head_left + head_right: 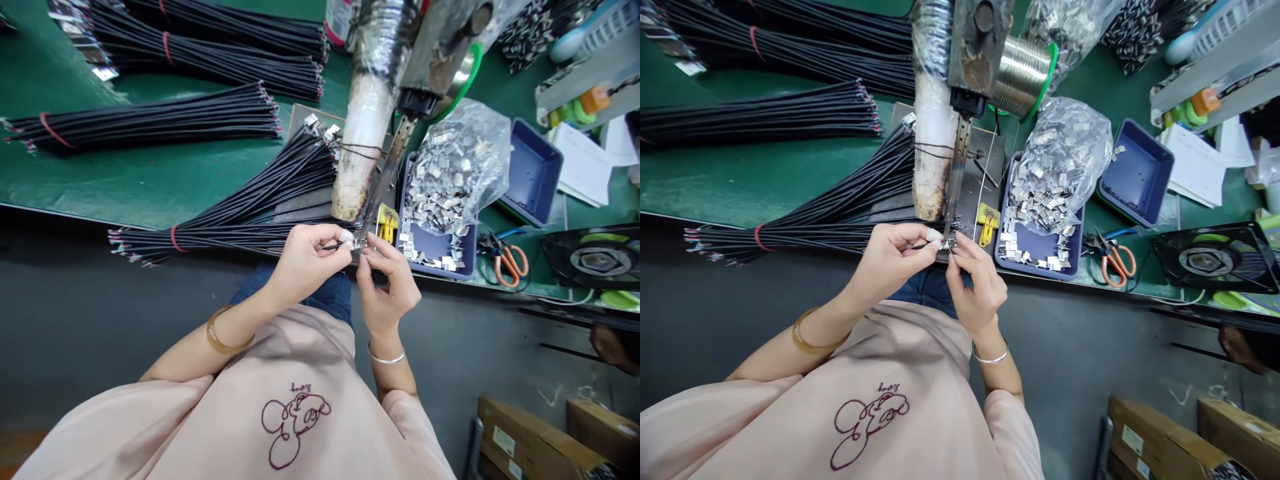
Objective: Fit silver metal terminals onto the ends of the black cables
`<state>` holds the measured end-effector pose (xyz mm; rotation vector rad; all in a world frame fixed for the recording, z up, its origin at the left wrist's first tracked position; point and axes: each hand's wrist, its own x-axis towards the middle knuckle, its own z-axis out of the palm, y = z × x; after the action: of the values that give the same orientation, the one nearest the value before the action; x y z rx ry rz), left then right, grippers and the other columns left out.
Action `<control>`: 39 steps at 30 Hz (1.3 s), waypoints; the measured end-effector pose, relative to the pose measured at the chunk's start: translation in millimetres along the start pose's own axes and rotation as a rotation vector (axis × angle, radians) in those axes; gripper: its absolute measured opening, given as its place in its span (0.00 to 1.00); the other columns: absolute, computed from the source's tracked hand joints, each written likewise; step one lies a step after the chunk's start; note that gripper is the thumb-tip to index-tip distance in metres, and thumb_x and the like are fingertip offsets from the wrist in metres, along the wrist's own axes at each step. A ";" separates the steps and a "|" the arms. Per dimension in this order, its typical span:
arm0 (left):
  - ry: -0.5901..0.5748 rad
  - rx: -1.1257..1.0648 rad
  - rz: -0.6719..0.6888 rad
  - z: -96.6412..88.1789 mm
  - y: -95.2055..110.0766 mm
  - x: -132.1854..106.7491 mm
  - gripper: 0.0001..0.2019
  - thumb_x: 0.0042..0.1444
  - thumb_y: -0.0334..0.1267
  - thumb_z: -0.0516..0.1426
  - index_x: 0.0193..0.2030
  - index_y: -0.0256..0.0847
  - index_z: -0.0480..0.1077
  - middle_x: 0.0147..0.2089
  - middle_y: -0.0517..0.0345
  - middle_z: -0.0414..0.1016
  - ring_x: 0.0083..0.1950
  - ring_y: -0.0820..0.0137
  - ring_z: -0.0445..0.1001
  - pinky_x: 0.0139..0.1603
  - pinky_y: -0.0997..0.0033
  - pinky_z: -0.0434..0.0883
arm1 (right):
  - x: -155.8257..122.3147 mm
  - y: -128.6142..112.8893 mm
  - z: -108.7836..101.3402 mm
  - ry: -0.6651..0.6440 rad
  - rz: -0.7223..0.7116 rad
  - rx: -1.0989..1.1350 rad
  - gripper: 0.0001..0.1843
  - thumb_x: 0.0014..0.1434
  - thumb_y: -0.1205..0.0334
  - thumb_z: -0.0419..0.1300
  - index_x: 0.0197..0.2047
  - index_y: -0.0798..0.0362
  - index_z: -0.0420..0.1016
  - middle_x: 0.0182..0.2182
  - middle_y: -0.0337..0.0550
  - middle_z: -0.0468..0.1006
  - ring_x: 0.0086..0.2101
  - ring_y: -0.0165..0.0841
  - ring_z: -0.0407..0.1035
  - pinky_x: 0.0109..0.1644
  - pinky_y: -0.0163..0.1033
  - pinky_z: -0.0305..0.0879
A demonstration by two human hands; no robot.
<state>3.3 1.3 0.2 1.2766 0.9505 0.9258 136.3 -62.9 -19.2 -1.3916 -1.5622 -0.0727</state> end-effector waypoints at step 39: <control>-0.172 0.152 0.100 -14.4 8.2 -5.6 0.14 0.58 0.33 0.57 0.21 0.34 0.70 0.25 0.62 0.60 0.26 0.78 0.56 0.24 0.76 0.53 | 4.8 -4.4 -13.7 -0.117 0.196 0.103 0.07 0.61 0.71 0.64 0.39 0.50 0.77 0.44 0.42 0.86 0.43 0.33 0.82 0.44 0.36 0.81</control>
<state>-12.4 1.6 7.8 1.5192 0.8398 0.8177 142.0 -69.4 -6.8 -1.4816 -1.4937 0.2081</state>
